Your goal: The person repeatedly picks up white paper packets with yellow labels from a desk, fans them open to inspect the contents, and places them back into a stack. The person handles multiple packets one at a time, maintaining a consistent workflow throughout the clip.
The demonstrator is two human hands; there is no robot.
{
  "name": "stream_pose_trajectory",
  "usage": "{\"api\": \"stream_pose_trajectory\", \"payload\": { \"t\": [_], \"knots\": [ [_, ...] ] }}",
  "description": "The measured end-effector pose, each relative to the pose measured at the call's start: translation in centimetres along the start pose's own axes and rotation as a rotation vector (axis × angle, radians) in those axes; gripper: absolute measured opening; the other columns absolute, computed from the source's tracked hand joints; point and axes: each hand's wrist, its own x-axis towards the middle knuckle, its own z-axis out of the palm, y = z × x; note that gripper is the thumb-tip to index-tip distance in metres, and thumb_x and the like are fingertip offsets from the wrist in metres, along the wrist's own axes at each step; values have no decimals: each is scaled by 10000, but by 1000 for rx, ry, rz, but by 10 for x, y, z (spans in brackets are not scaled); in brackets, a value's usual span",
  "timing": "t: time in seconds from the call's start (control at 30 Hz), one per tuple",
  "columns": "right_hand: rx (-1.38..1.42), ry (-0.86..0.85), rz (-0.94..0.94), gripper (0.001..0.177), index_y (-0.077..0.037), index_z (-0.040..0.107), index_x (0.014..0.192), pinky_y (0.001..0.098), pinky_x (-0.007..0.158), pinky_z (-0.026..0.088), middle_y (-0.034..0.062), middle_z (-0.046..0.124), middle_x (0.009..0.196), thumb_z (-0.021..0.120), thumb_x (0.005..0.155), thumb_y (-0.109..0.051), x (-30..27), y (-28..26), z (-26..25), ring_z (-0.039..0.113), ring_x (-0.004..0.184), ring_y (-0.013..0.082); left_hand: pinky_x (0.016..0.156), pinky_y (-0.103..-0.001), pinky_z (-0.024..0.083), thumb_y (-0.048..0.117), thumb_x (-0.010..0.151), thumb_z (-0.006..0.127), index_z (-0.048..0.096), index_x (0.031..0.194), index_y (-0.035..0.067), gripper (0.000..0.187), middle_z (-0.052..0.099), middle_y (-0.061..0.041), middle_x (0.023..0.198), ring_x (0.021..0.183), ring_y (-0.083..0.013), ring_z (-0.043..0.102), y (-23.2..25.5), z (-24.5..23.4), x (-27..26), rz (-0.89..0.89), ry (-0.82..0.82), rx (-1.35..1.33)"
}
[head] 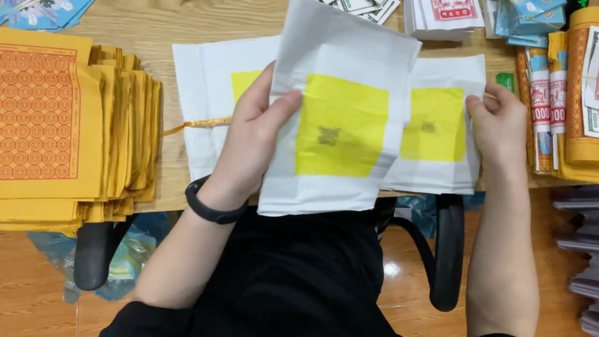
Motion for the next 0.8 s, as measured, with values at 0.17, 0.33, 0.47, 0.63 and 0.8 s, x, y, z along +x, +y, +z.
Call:
{"api": "stream_pose_trajectory", "payload": {
  "t": [0.17,0.33,0.47,0.63,0.8],
  "knots": [
    [-134,148,-179,339,33,592,1277,266,793,479,75,634,1006,566,990,-146,-39,-45,-1,589,904,140,888,-269,489,115,925,559,581,1236,57,317,656,-46,1129,1009,-135,598,-14,20,9,-70,37,-105],
    [656,-448,-117,827,25,325,1448,437,1222,291,269,417,1444,422,918,-603,-108,-72,12,380,1392,357,950,-317,506,98,935,573,515,1327,55,398,630,-94,1238,1087,-188,608,-35,46,15,-27,193,-324],
    [868,-182,98,713,-17,389,1393,483,993,527,170,560,1326,702,755,-82,-116,-66,28,582,1184,300,990,-415,526,85,982,554,426,1403,64,440,597,-123,1269,1129,-209,601,-49,59,21,118,44,-368],
    [586,-150,139,611,-94,448,1294,345,889,600,116,600,1141,710,748,-9,-90,-63,-26,639,1018,234,897,-238,500,185,903,669,620,1220,88,335,662,-31,1174,1012,-113,612,-20,43,48,100,-121,-36],
    [389,2,-87,697,-16,210,1493,369,982,620,181,382,1565,635,948,66,-46,-43,-55,649,1198,259,589,-238,498,168,858,597,556,1244,54,404,675,53,700,576,-72,607,-42,45,69,-181,-248,466]
  ]
}}
